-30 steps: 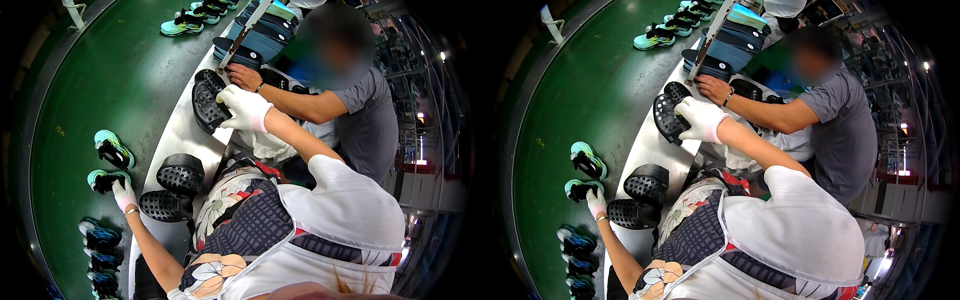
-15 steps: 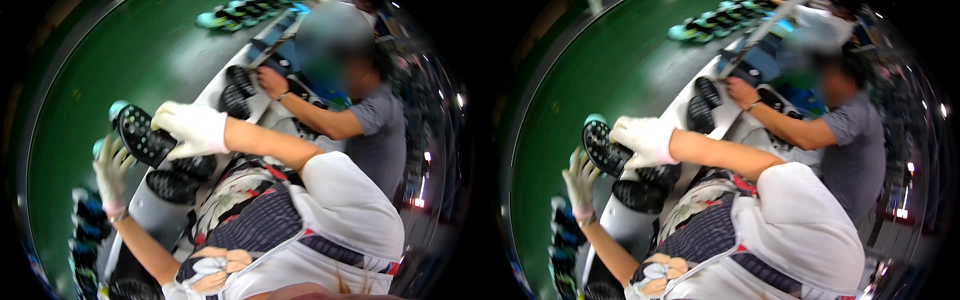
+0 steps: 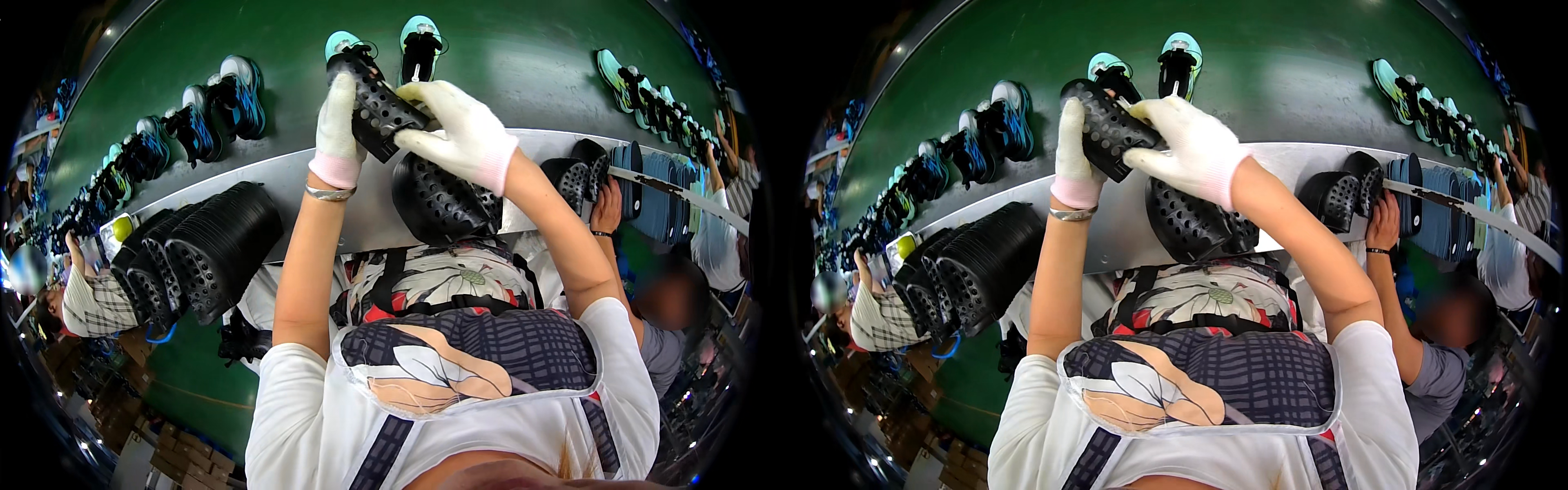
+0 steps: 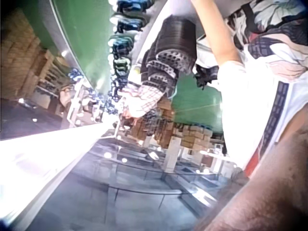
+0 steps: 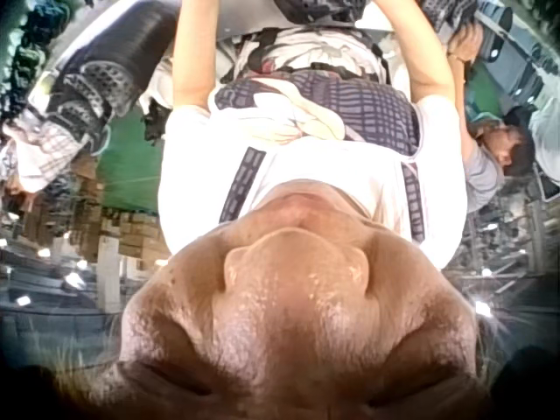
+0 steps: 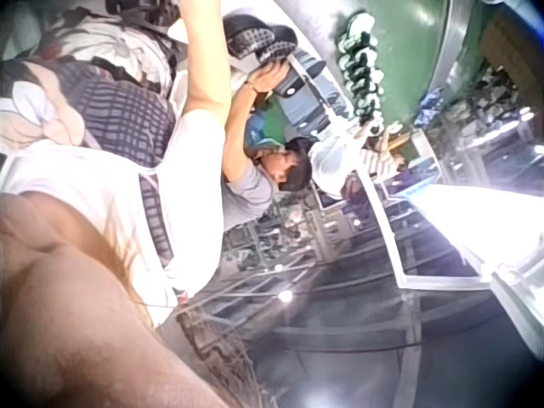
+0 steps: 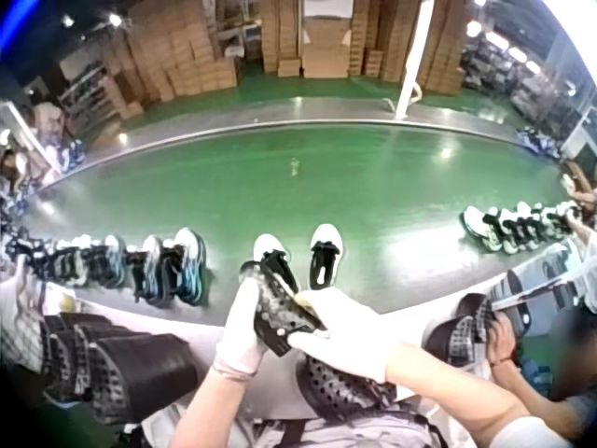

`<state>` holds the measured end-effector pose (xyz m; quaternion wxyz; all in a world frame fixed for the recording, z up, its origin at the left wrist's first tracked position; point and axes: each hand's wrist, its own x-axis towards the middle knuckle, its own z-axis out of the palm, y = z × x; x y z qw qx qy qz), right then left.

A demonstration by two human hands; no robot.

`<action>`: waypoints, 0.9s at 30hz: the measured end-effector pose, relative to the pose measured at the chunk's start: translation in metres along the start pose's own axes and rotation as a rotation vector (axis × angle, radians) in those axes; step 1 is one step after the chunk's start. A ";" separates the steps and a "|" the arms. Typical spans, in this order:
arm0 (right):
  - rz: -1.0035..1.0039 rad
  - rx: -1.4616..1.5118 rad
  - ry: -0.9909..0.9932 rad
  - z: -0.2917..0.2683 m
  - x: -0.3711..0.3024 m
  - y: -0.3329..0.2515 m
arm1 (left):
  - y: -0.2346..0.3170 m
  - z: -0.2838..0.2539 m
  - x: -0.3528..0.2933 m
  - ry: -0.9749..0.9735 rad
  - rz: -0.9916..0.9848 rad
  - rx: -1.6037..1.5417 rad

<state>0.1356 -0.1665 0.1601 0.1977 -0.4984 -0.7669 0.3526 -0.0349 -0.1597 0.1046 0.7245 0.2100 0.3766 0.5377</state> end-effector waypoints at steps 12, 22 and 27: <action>0.256 -0.273 -0.387 0.022 0.039 -0.006 | -0.044 -0.034 0.020 0.254 0.043 -0.023; 0.301 -0.365 -0.486 0.010 0.097 0.049 | -0.071 -0.077 0.033 0.084 0.566 1.341; 0.276 -0.627 -0.639 0.019 0.136 0.037 | -0.077 -0.072 0.042 0.126 0.443 1.525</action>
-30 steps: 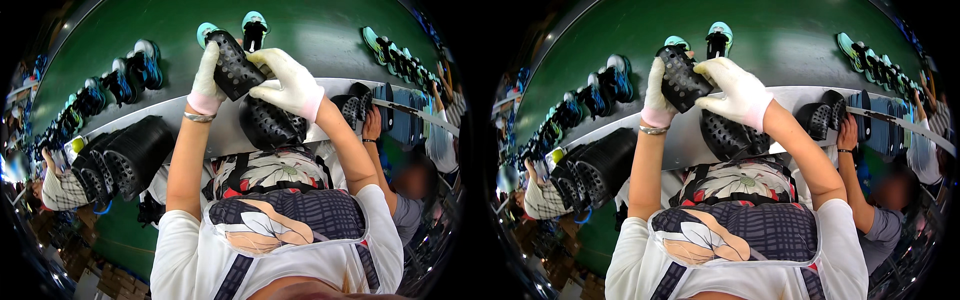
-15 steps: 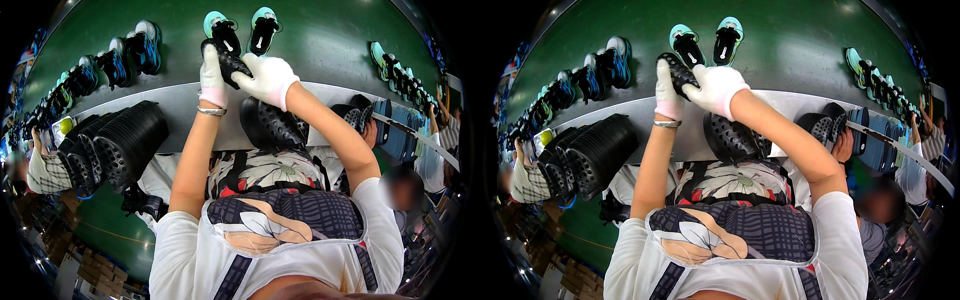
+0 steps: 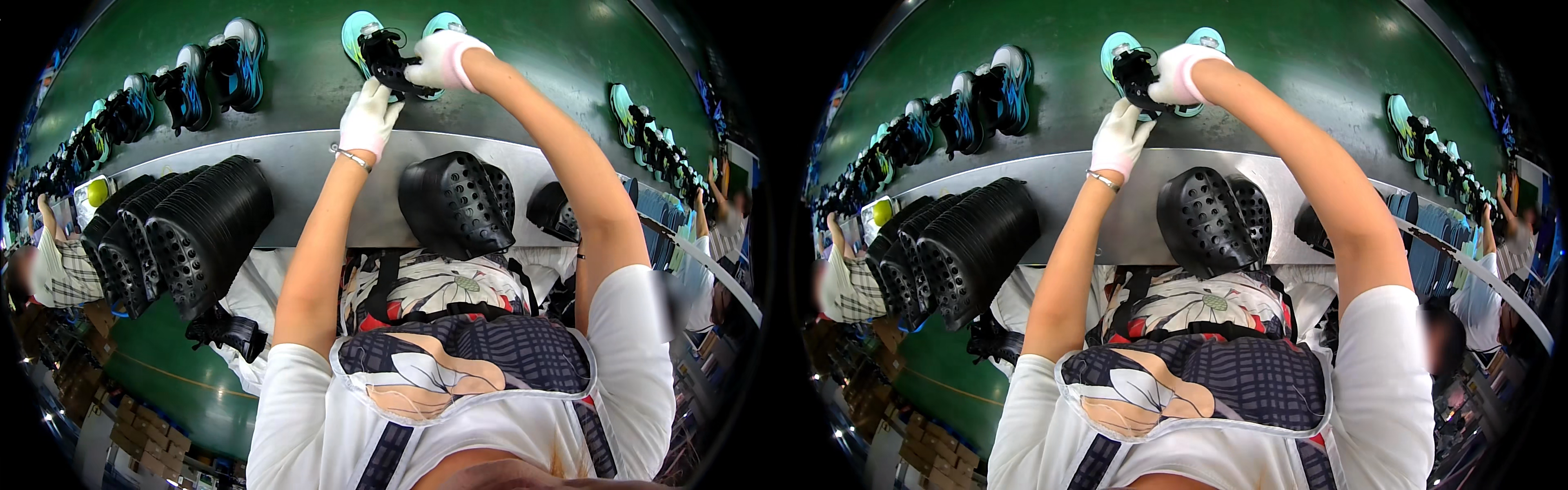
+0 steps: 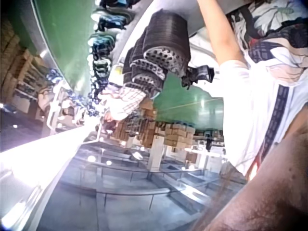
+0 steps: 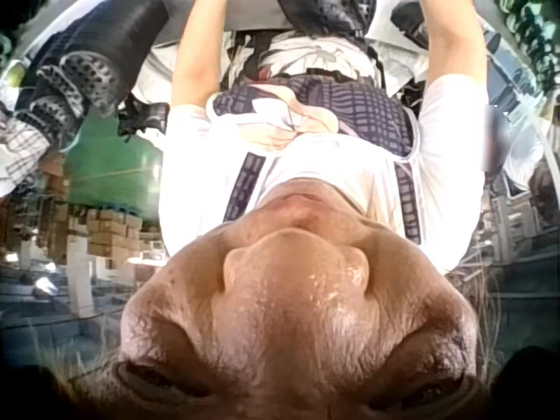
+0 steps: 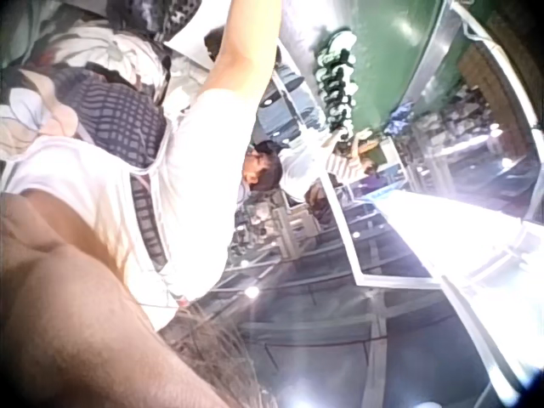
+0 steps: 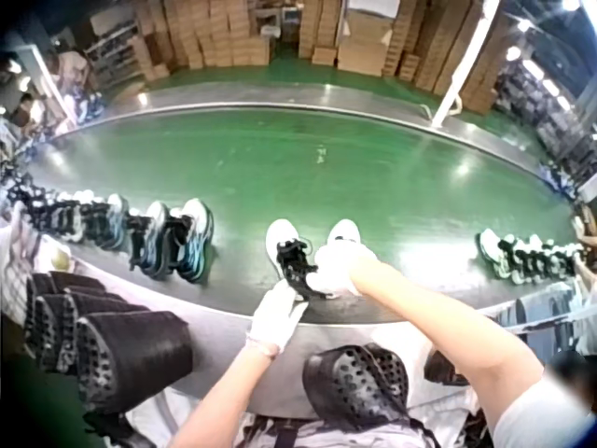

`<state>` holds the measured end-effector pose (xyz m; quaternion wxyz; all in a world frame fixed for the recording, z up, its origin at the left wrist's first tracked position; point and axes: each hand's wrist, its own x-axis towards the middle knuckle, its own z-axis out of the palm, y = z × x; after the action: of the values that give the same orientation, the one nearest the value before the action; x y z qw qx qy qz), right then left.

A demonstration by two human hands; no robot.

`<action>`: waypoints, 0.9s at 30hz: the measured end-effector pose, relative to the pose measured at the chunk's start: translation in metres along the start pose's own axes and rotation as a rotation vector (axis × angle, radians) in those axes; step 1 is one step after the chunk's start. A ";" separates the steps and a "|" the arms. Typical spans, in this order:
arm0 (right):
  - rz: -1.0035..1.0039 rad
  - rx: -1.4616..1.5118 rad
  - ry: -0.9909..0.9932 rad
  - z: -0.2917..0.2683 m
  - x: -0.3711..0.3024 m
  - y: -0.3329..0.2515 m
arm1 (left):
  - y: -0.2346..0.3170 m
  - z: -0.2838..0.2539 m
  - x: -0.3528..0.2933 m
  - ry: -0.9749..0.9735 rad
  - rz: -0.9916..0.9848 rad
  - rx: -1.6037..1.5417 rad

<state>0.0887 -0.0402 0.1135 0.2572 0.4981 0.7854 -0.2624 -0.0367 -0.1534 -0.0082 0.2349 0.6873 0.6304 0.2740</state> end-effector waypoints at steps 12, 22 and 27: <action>0.171 -0.116 0.188 0.046 0.062 -0.048 | 0.002 0.007 0.016 -0.124 -0.304 0.027; -0.033 -0.370 0.075 0.020 0.063 -0.042 | -0.005 0.002 0.043 -0.387 -0.303 0.068; -0.011 -0.268 0.111 0.022 0.078 -0.053 | -0.008 -0.001 0.055 -0.512 -0.440 0.055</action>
<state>0.0140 -0.0242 0.0540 0.2763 0.4689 0.8290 -0.1289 -0.0405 -0.0981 -0.0082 0.4206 0.5871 0.6914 0.0181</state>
